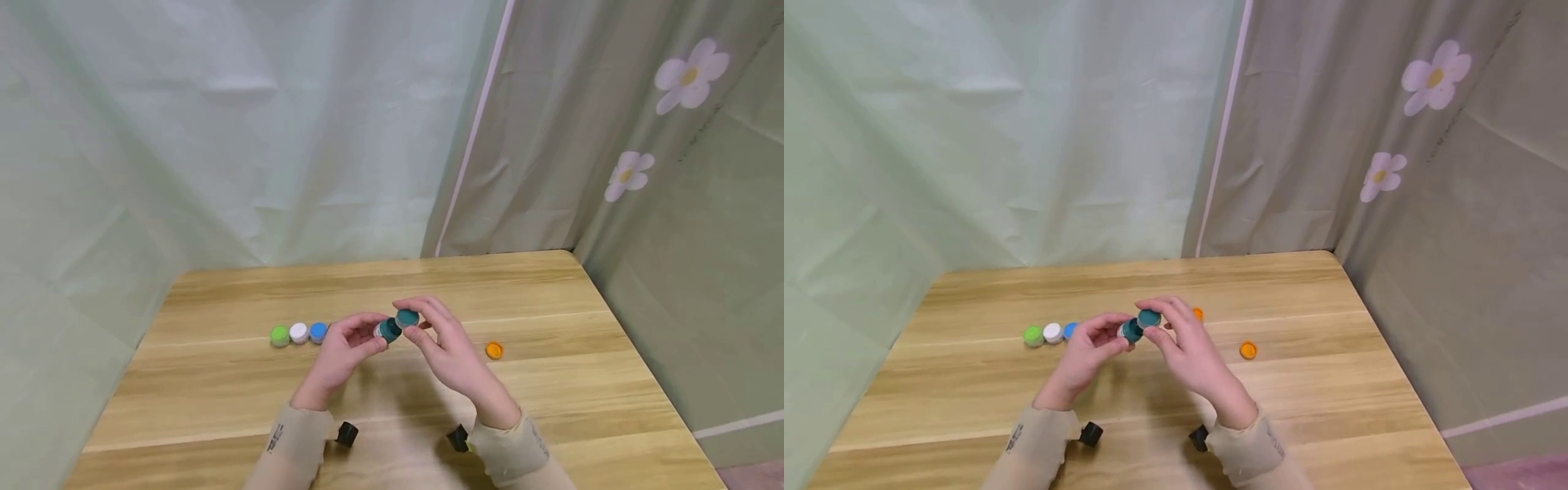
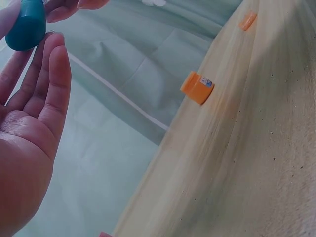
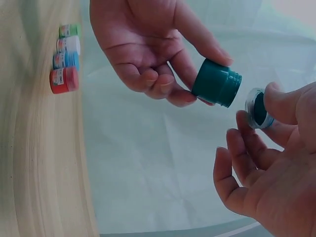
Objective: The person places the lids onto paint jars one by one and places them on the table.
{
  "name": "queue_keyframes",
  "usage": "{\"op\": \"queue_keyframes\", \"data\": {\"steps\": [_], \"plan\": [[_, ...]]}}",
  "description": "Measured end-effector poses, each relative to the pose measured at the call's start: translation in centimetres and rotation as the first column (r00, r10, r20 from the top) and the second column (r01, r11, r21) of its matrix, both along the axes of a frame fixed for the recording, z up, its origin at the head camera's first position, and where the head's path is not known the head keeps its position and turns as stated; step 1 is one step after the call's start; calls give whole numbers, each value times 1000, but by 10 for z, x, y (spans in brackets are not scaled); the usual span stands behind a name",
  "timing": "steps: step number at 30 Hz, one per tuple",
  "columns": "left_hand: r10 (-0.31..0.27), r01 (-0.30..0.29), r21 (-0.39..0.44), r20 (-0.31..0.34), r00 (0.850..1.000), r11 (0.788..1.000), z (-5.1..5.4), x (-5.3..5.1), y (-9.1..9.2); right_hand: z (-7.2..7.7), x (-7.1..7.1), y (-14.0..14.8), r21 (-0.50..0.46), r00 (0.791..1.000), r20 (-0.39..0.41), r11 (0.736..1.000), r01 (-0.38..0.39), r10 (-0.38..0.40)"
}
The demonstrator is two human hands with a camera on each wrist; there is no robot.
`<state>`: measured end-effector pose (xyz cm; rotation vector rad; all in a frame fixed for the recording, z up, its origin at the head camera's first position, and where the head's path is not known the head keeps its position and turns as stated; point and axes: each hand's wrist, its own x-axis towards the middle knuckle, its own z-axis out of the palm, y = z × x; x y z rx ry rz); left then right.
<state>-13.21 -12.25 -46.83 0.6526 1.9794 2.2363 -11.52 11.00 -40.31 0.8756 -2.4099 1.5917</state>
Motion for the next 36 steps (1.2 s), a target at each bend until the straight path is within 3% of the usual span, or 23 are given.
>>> {"op": "queue_keyframes", "data": {"steps": [6, 19, 29, 36], "plan": [[-25, 25, 25, -4, 1000, 999, 1, -1, 1, 1, 1, 0, 2, 1000, 11, 1000, 27, -27], [7, -7, -15, -34, 999, 1000, 5, 1, -1, -2, 1, -2, 44, 1000, 6, 999, 15, -15], [51, -51, -22, -17, 999, 998, 3, 0, -2, 0, 3, -3, 79, 998, -56, 997, 17, -13], [51, -52, -28, -30, 998, 998, 2, 0, -2, -1, 3, -4, 123, 996, -89, 992, 24, -13]]}}
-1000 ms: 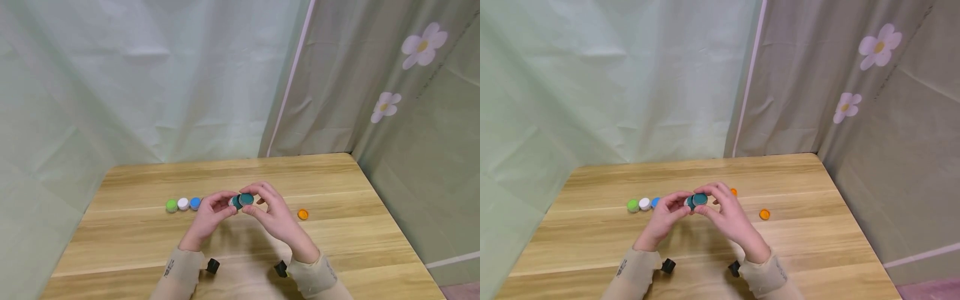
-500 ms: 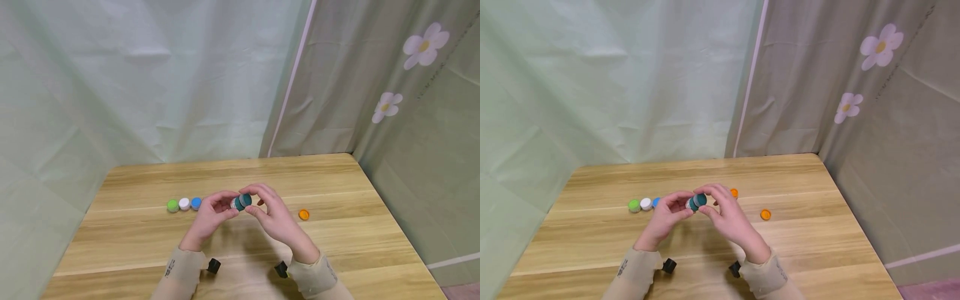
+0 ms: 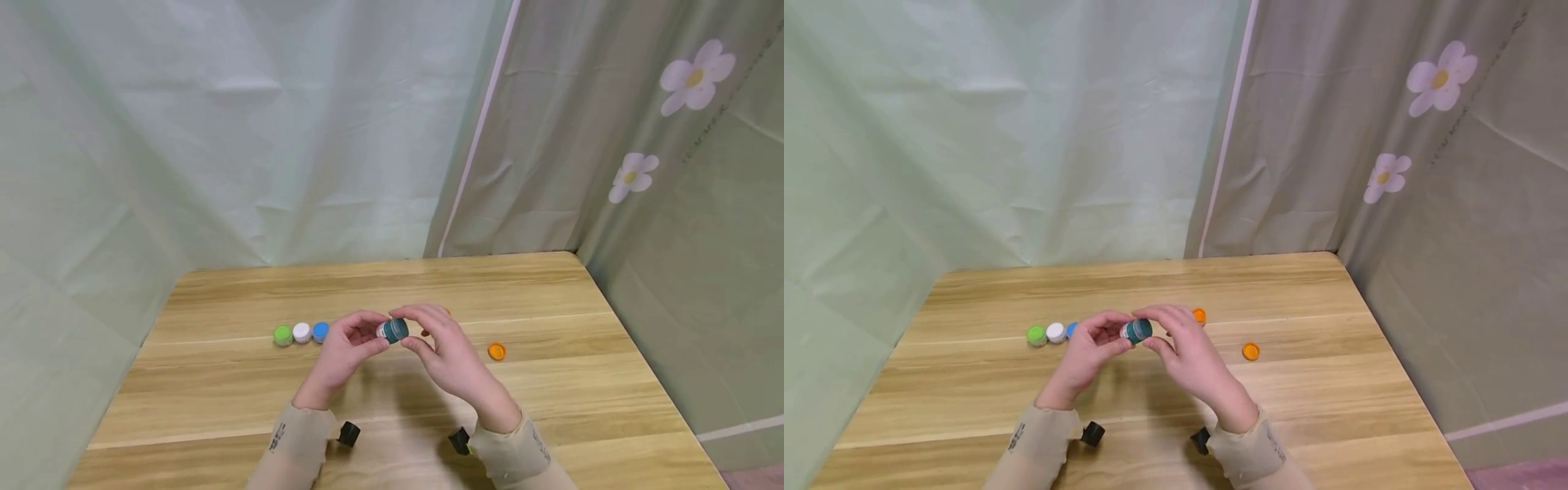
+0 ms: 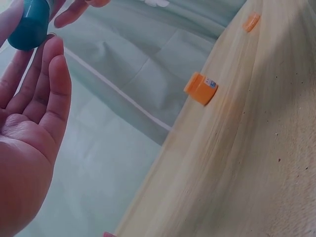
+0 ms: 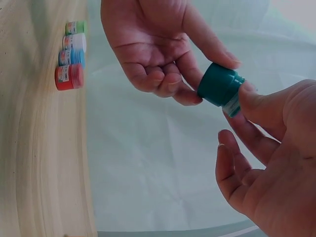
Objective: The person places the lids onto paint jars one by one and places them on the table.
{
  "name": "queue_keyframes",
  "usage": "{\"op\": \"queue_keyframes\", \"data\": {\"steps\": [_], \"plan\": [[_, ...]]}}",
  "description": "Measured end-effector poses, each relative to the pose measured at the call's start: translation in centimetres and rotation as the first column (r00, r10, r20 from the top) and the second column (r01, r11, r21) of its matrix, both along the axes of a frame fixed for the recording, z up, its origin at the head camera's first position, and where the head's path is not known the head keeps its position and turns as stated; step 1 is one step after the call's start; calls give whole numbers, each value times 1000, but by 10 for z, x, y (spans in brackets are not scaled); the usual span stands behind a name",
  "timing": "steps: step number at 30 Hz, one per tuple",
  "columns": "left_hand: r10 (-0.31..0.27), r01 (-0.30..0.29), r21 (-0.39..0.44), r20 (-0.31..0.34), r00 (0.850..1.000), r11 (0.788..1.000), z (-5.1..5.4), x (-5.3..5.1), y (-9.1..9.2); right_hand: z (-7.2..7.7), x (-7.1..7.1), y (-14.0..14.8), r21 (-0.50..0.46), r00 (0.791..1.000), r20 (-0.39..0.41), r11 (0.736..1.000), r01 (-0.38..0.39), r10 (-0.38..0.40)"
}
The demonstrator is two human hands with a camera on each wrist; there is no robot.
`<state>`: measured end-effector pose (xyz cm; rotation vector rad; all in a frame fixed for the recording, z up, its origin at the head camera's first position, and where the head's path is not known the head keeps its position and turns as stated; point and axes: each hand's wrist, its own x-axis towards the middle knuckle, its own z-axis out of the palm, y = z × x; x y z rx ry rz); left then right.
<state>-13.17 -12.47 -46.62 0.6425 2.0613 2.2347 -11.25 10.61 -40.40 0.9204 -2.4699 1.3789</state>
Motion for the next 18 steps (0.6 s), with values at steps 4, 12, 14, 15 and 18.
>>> {"op": "queue_keyframes", "data": {"steps": [4, 12, 14, 15, 18], "plan": [[-12, 12, -5, 4, 1000, 1000, -1, 0, 0, -1, 0, 0, 16, 998, -59, 1000, -2, 3], [-54, 53, 20, 28, 998, 998, 0, 1, -1, -1, 1, 0, 83, 986, -166, 997, 4, 9], [-52, 52, 27, 22, 998, 998, 0, 1, -1, -1, 2, 0, 96, 987, -163, 995, 22, -6], [-52, 52, 33, 17, 998, 998, 0, 1, -1, 0, 2, 0, 102, 986, -164, 994, 30, -13], [-72, 71, 52, 8, 997, 996, -1, 0, -1, 0, 2, 1, 105, 986, -165, 993, 46, -28]]}}
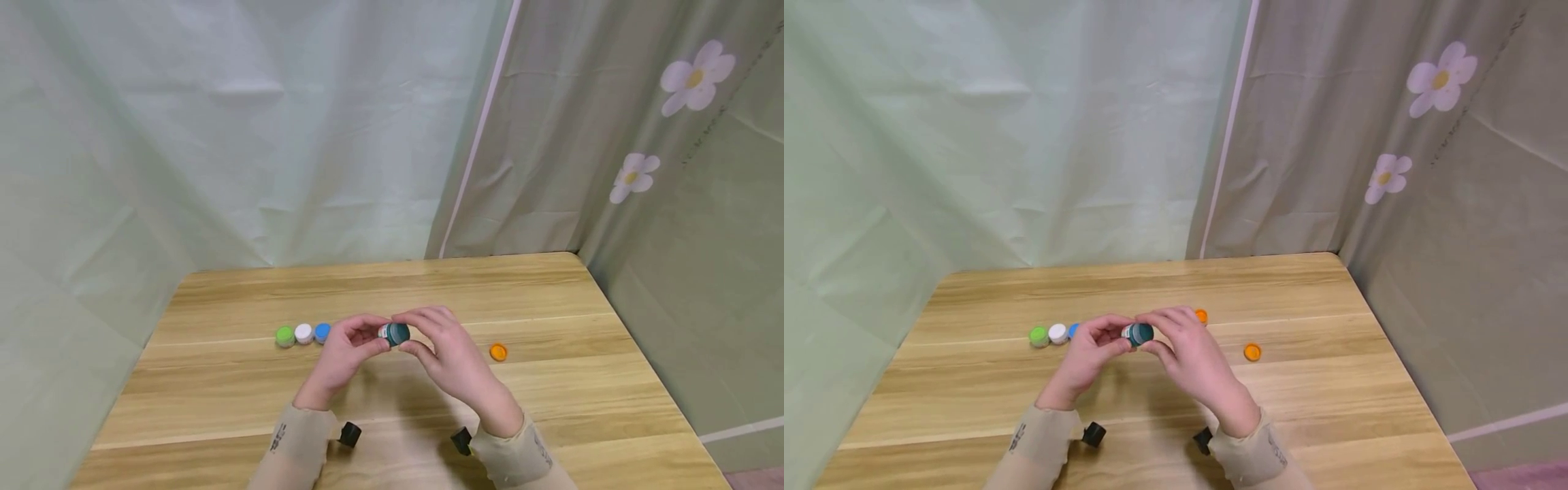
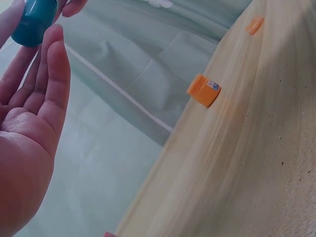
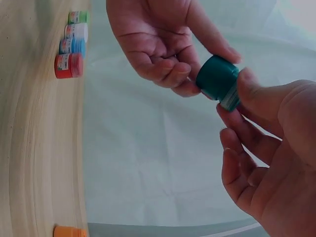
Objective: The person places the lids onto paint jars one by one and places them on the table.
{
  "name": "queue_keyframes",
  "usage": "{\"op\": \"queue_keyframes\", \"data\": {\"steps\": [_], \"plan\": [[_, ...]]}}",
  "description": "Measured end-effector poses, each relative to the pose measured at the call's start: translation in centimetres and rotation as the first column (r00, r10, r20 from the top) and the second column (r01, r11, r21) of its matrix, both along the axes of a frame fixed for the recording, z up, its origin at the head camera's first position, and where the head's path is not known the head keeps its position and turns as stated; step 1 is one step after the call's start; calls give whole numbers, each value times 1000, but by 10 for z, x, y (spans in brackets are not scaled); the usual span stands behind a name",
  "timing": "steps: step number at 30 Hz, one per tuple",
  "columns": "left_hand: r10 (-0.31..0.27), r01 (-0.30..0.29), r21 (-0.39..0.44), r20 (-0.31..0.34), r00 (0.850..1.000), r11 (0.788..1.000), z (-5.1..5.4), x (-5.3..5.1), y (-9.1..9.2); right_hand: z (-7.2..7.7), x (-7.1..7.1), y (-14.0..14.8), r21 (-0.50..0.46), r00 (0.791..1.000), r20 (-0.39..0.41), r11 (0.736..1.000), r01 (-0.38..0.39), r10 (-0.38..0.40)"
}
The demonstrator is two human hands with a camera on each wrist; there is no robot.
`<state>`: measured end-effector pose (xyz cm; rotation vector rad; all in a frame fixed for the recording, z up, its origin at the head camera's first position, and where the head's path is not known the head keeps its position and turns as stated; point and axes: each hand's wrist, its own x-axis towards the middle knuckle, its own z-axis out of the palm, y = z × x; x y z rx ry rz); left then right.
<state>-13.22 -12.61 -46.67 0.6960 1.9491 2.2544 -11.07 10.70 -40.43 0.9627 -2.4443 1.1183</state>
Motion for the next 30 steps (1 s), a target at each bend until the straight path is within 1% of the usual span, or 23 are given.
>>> {"op": "queue_keyframes", "data": {"steps": [2, 5, 9, 13, 17, 20, 25, 30], "plan": [[-19, 19, 13, 2, 1000, 1000, 0, 0, 0, 0, 0, 1, -4, 1000, -9, 1000, -2, 2], [-50, 50, 29, 6, 999, 998, 0, -1, 0, 1, -1, 1, -12, 999, -41, 1000, -24, 23], [-64, 64, 29, 8, 998, 998, 0, -1, 0, 0, -3, 1, -16, 995, -84, 998, -57, 55], [-48, 47, 24, 13, 999, 999, 1, 0, -1, 0, -3, 1, -22, 997, -60, 998, -53, 52], [-38, 37, 14, 17, 999, 999, 2, 1, -1, 2, 0, 2, -14, 1000, -19, 1000, -14, 14], [-36, 36, 0, 20, 999, 999, 3, 1, -1, 3, 1, 2, 1, 1000, -9, 1000, 14, -14], [-32, 33, -28, 29, 999, 999, 4, 1, -1, 2, 1, 3, 21, 999, -33, 999, 40, -40], [-21, 23, -41, 48, 999, 999, 3, 0, -1, 1, 0, 2, 24, 997, -71, 1000, 14, -12]]}}
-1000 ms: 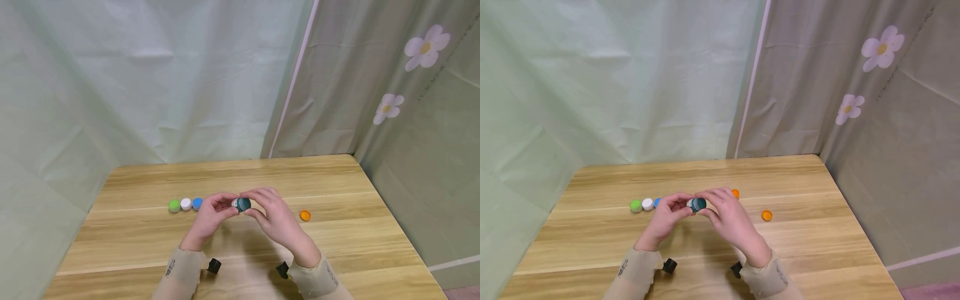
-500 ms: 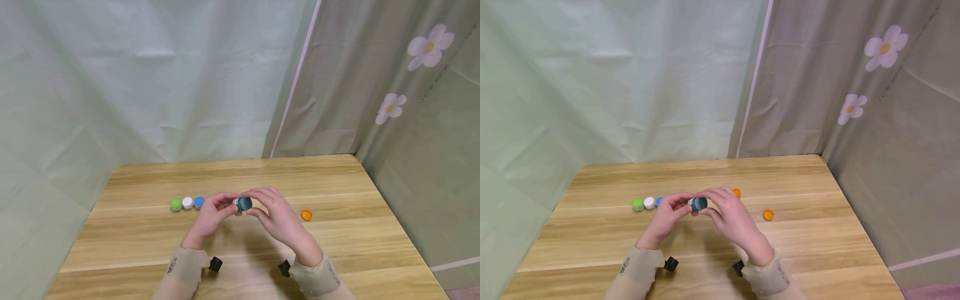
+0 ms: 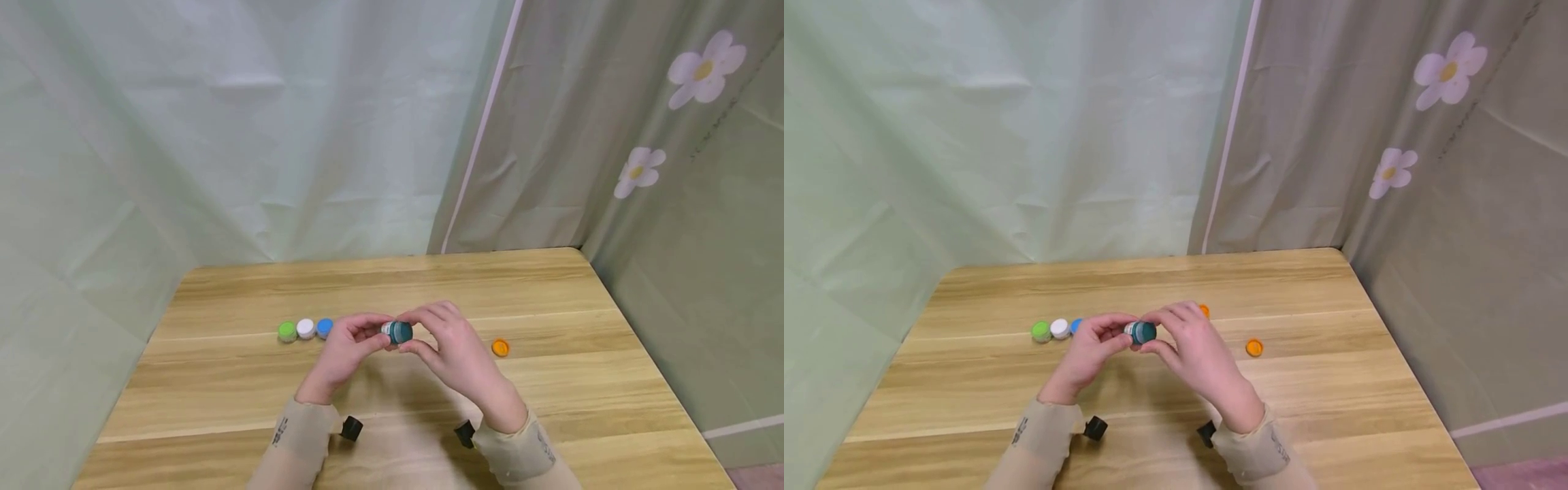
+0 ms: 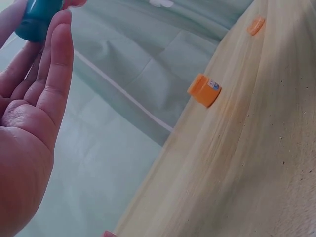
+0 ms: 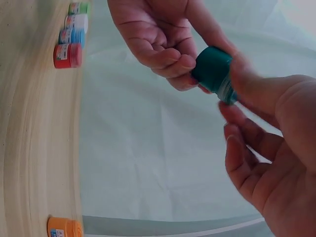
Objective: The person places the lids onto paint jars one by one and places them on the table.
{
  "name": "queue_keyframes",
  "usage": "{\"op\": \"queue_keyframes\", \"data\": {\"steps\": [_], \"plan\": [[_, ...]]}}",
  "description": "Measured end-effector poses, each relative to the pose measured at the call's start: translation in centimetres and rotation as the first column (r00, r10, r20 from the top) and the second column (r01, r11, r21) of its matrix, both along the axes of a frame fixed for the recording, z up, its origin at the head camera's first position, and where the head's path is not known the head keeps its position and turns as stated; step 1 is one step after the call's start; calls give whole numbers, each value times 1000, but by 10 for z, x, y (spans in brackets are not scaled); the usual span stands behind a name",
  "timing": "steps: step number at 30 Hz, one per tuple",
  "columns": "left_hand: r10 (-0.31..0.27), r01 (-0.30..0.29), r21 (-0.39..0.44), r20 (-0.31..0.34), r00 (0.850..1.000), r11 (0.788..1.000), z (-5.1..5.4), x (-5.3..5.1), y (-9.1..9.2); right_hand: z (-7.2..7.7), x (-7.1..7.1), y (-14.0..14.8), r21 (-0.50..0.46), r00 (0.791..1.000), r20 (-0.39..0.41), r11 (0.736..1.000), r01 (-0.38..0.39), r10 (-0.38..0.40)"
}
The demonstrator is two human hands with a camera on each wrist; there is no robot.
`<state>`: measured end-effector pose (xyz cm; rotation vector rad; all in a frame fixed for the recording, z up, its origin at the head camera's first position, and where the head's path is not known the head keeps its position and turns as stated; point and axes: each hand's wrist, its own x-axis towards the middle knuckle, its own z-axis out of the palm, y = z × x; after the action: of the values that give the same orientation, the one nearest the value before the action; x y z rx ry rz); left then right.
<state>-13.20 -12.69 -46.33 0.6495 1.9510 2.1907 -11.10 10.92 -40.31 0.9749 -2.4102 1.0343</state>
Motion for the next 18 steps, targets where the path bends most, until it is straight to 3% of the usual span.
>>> {"op": "queue_keyframes", "data": {"steps": [10, 14, 18], "plan": [[-25, 26, 74, -13, 1000, 997, -1, -2, 1, 0, -1, -2, -71, 997, -4, 995, -71, 71], [-23, 24, 73, -11, 1000, 997, 0, -1, 1, -1, -1, -1, -50, 998, -6, 997, -59, 58], [-31, 30, 69, 3, 1000, 997, 1, 1, 1, -1, -1, -1, -1, 997, -64, 999, -47, 47]]}}
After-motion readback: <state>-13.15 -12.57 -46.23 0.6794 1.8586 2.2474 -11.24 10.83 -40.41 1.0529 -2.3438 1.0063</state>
